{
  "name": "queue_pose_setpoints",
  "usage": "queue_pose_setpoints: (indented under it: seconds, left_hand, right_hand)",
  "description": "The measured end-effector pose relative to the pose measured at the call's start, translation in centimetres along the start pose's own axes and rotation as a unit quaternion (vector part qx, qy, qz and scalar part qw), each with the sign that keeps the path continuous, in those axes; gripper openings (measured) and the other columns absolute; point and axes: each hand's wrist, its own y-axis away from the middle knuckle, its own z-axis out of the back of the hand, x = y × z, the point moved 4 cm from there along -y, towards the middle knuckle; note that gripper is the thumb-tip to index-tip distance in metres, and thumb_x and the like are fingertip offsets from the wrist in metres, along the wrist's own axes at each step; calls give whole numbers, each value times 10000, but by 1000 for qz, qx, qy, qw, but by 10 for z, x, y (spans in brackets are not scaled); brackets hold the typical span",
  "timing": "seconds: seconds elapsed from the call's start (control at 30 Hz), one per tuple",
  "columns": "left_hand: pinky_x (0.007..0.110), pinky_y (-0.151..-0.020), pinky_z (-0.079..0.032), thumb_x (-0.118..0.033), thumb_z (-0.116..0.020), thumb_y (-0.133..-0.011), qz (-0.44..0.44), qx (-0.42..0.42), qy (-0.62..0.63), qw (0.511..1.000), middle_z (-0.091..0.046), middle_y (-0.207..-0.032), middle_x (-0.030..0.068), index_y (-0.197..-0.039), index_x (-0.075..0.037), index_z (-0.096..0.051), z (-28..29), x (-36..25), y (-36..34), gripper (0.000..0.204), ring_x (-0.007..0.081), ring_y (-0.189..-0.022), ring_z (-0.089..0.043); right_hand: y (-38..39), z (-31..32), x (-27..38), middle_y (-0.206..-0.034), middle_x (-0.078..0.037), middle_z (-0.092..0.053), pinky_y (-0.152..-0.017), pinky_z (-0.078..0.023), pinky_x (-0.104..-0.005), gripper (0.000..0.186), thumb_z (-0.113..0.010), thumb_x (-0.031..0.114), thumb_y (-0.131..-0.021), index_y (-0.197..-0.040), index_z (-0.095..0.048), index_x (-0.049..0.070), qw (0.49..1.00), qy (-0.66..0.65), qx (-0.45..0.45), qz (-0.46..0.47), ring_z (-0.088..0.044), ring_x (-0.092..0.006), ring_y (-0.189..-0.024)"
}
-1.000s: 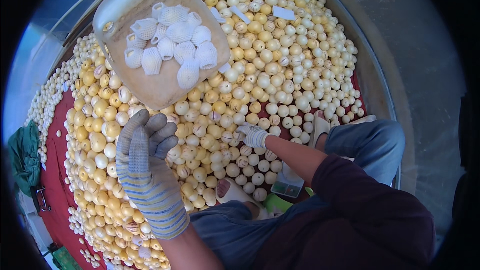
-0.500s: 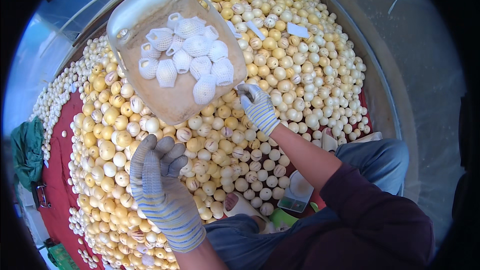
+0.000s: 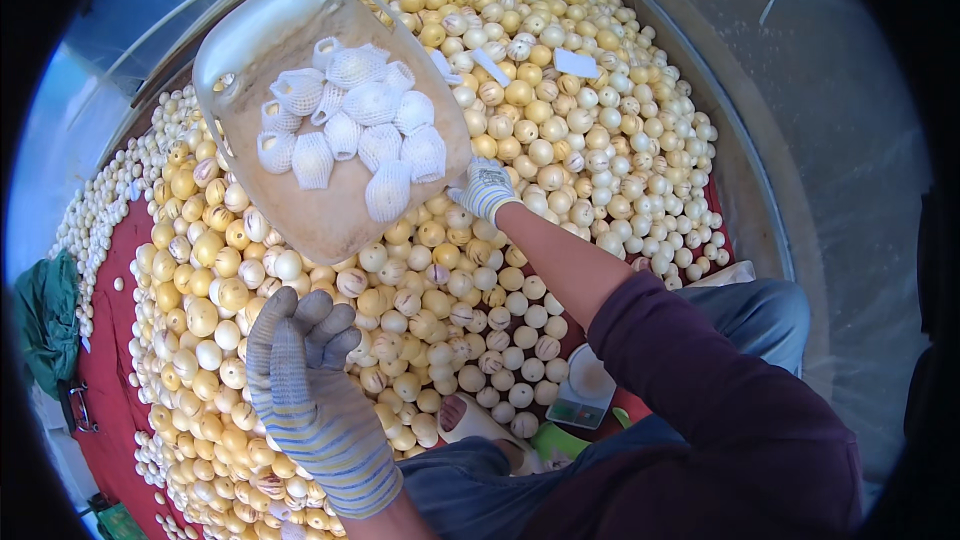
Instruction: The person sits on the floor and repeatedly picks up small yellow melons from a large pile, wraps each one in a white foam net, and places it into a white styrofoam box. The process is repeated continuously throughout the clip.
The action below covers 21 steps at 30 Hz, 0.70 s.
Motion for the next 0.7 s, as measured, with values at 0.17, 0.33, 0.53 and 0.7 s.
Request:
queue_pose_setpoints:
  seconds: [0.17, 0.33, 0.53, 0.7]
  left_hand:
    - [280, -730, -550, -215, -597, -930, -5, 2, -15, 1000, -678, -971, 156, -1183, 34, -578, 1, 4, -3, 355, 214, -840, -682]
    - [265, -802, -540, -15, -541, -929, -2, 81, -134, 988, -660, -1090, 185, -1258, 54, -530, -11, 20, -8, 336, 186, -941, -665]
    - [341, -928, -506, 29, -588, -858, -30, 210, -241, 947, -571, -1261, 215, -1356, 41, -461, -32, 43, -2, 514, 256, -1123, -597]
    - [356, -879, -513, -16, -680, -821, -146, 309, -378, 861, -641, -1130, 167, -1316, 3, -523, -53, 52, 19, 519, 223, -1038, -618]
  right_hand:
    - [-8, 3, 7, -1024, -176, -682, -887, -487, -447, 443, -647, 349, -823, -1136, -621, 37, 998, -58, 27, -21, -640, -361, -975]
    - [56, 56, -60, -876, -71, -691, -756, -515, -295, 361, -702, 248, -836, -1069, -636, -20, 915, -375, 118, -93, -642, -172, -822]
    - [146, 146, -1, -940, -14, -665, -816, -486, -239, 303, -664, 159, -903, -1145, -628, -19, 800, -525, 288, 25, -594, -83, -883]
    - [175, 190, 25, -905, -19, -676, -748, -487, -228, 264, -683, 142, -882, -1111, -649, 15, 833, -430, 339, 84, -589, -44, -825]
